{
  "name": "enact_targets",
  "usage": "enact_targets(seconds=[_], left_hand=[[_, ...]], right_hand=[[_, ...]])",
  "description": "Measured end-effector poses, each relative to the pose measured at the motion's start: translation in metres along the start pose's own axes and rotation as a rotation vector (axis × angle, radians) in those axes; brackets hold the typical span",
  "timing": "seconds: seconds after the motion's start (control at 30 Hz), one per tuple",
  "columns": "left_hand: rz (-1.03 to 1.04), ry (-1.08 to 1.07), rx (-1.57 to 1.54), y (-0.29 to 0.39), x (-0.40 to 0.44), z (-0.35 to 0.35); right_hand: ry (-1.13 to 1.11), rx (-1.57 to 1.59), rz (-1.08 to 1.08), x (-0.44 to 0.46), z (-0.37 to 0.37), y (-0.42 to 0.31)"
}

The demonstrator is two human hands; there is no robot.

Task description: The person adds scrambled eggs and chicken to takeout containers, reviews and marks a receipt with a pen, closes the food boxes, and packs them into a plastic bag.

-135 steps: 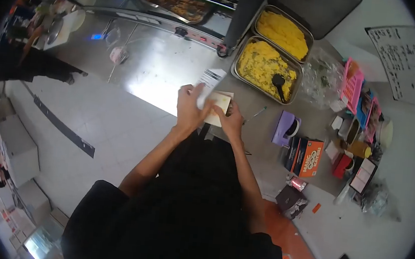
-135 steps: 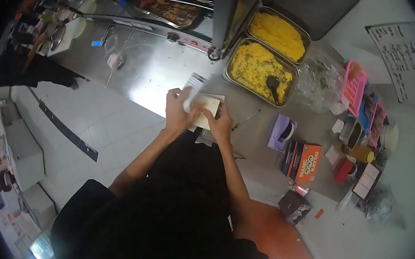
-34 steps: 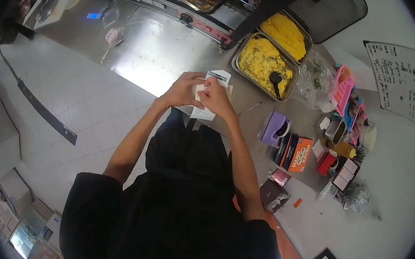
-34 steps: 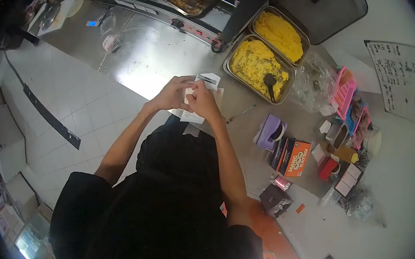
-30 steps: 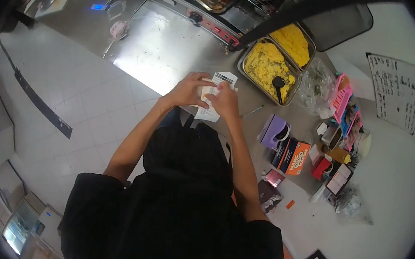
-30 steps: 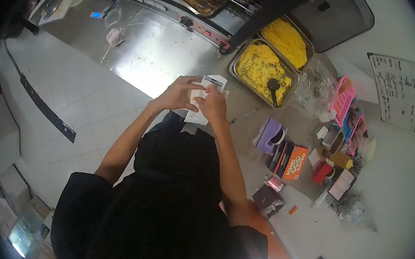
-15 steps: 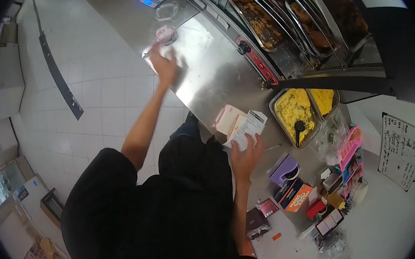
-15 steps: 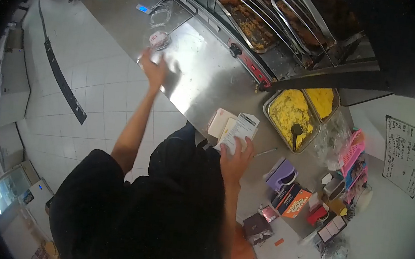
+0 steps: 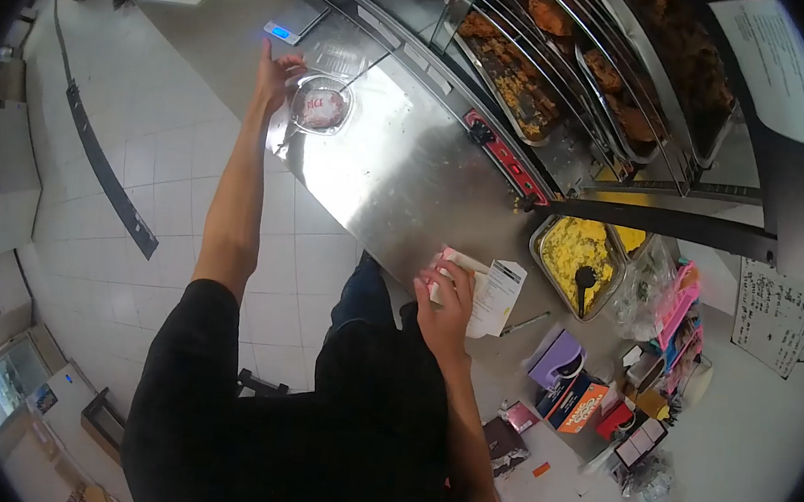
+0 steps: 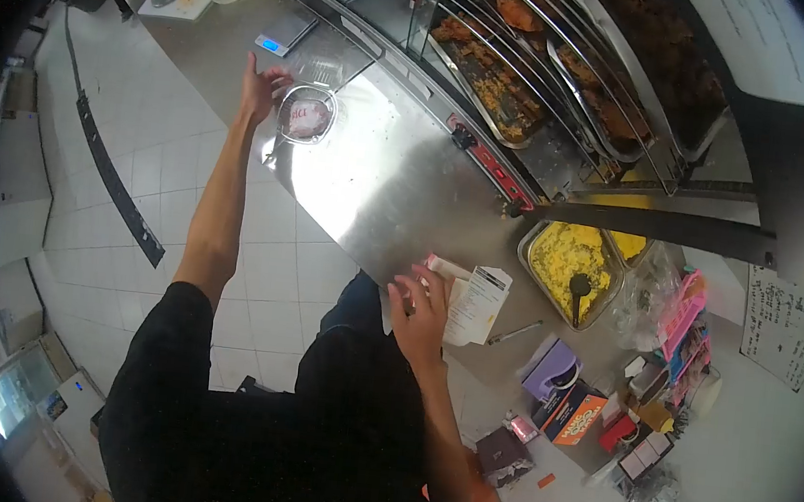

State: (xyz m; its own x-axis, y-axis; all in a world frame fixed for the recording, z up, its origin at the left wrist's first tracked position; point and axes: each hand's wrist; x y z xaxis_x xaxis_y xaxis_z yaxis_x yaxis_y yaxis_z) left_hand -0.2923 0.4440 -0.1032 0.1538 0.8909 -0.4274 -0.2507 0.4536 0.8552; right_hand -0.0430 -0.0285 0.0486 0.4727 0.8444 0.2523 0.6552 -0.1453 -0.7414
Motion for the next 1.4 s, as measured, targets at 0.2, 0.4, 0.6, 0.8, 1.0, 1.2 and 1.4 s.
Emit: enact_targets(seconds=[0.2, 0.4, 0.6, 0.8, 1.0, 1.2, 1.4], left_hand=[[0.148, -0.195, 0.405, 0.013, -0.038, 0.007], [0.213, -0.047, 0.695, -0.005, -0.112, 0.032], [0.077, -0.118, 0.708, -0.030, -0.163, 0.045], [0.018, -0.070, 0.394, -0.054, -0.225, 0.061], [-0.288, -0.131, 0.076, -0.036, -0.291, 0.060], [-0.299, -0.352, 0.249, -0.042, -0.332, 0.090], [-0.290, -0.306, 0.187, -0.059, -0.377, 0.114]], right_hand=[[-0.052, 0.188, 0.093, 0.043, 0.061, -0.009], [-0.144, 0.345, 0.384, 0.081, 0.153, 0.007], [-0.326, 0.741, 0.890, 0.092, 0.208, 0.037], [-0.281, 0.709, 0.822, 0.074, 0.165, 0.027], [-0.362, 0.674, 0.557, 0.052, 0.075, -0.009], [-0.130, 0.440, 0.587, -0.013, -0.010, -0.024], [0.646, -0.383, 0.682, -0.126, -0.169, 0.131]])
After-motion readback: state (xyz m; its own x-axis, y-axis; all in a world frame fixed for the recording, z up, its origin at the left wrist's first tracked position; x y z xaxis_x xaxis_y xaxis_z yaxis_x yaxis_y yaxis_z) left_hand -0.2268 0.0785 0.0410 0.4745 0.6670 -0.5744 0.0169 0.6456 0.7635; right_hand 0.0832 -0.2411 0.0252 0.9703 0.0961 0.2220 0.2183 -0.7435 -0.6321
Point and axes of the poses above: each hand's wrist, its own x-axis towards the middle knuckle, its own z-axis out of the palm, y = z × x, and after that the axes turned 10 degrees about y, right-handed
